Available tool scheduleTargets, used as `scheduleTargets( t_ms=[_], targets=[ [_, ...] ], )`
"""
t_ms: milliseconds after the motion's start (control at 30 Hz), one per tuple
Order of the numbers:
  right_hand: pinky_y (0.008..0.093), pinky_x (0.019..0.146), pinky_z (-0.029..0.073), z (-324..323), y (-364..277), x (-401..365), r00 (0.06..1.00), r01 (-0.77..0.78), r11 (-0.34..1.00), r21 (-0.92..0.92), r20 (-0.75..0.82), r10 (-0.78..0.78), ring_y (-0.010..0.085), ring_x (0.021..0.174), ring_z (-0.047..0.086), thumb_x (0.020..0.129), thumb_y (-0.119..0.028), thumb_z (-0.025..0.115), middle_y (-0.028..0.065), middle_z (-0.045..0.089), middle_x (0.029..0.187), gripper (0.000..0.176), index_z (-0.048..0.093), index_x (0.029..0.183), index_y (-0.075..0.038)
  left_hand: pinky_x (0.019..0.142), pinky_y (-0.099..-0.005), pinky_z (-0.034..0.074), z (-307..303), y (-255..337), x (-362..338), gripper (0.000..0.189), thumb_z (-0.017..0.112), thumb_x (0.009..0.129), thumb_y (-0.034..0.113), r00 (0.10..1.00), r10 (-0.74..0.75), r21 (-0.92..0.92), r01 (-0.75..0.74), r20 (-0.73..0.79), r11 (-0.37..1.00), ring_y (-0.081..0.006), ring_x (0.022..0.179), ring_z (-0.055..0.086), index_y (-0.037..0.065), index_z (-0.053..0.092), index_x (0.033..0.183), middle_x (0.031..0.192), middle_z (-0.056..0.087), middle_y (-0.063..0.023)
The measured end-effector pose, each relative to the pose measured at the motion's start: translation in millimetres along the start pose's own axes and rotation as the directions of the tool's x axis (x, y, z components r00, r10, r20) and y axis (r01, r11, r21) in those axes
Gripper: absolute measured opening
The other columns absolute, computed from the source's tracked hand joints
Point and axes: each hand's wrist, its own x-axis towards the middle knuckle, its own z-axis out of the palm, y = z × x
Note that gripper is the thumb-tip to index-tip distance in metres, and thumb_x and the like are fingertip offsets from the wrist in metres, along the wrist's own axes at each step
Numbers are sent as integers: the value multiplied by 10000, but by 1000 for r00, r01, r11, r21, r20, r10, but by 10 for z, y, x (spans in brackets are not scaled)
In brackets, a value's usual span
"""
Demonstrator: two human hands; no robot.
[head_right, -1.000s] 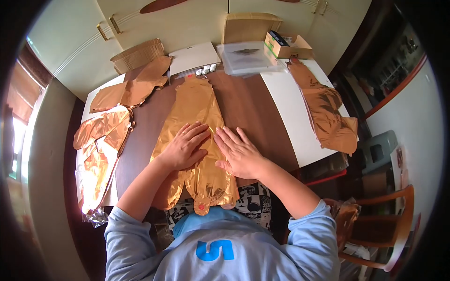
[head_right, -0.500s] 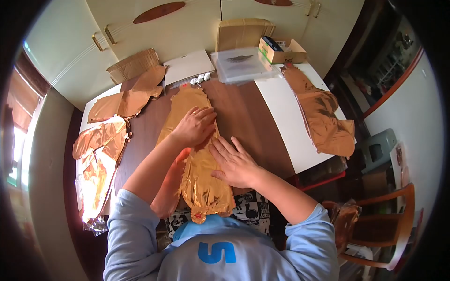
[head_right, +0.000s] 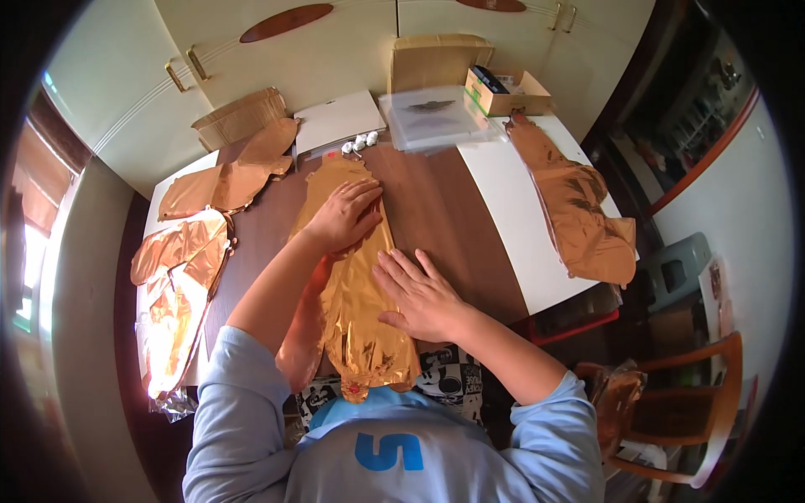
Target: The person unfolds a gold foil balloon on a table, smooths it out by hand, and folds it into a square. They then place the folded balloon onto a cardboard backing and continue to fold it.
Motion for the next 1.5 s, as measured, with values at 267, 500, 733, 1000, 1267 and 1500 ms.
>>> scheduleTargets(
  t_ms=[267,500,733,1000,1267,1500],
  targets=[
    [522,1221,101,-52,-149,-240,999,4,1000,29,54,-5,319,1514,174,978,-529,483,193,236,1612,780,303,1521,2,1162,-501,296,-3,-9,-12,531,608,920,321,997,-37,-62,33,-69,998,-332,1354,457,44,535,1367,1398,551,-164],
    [535,1208,151,-45,-107,-247,998,62,998,13,-19,-62,343,1488,234,975,-513,503,193,277,1595,755,331,1511,-11,830,-428,504,-980,979,-754,254,668,876,131,825,-375,-165,337,-423,927,-349,991,630,25,643,1106,1099,642,-184],
    [531,1194,188,-83,-76,-221,993,107,994,16,-55,-106,348,1461,281,958,-528,528,195,337,1562,753,385,1485,-11,623,-234,478,-960,2131,-2816,379,644,973,370,169,-890,-701,683,425,-205,-124,714,663,-5,698,989,817,681,-43],
    [519,1203,178,-105,-61,-207,995,102,995,10,-7,-102,348,1477,249,958,-525,534,196,298,1583,758,360,1506,-31,774,-357,527,-866,2198,-2430,186,670,942,207,462,-878,-745,629,130,221,-203,863,679,26,699,974,1005,698,-75],
    [499,1216,162,-163,-88,-196,995,64,997,30,72,-66,339,1489,216,921,-461,609,190,277,1588,785,345,1501,-3,1078,-492,399,-807,1718,-1586,191,675,912,202,998,-32,-330,47,51,943,-348,1170,580,25,711,974,1144,629,-203],
    [510,1206,184,-130,-28,-194,992,126,992,20,23,-126,341,1476,251,905,-355,584,202,312,1570,714,378,1480,15,1199,-511,203,-809,1155,-1651,610,573,968,316,884,-464,31,466,-52,884,-367,1467,286,35,398,1480,1544,368,-197]
  ],
)
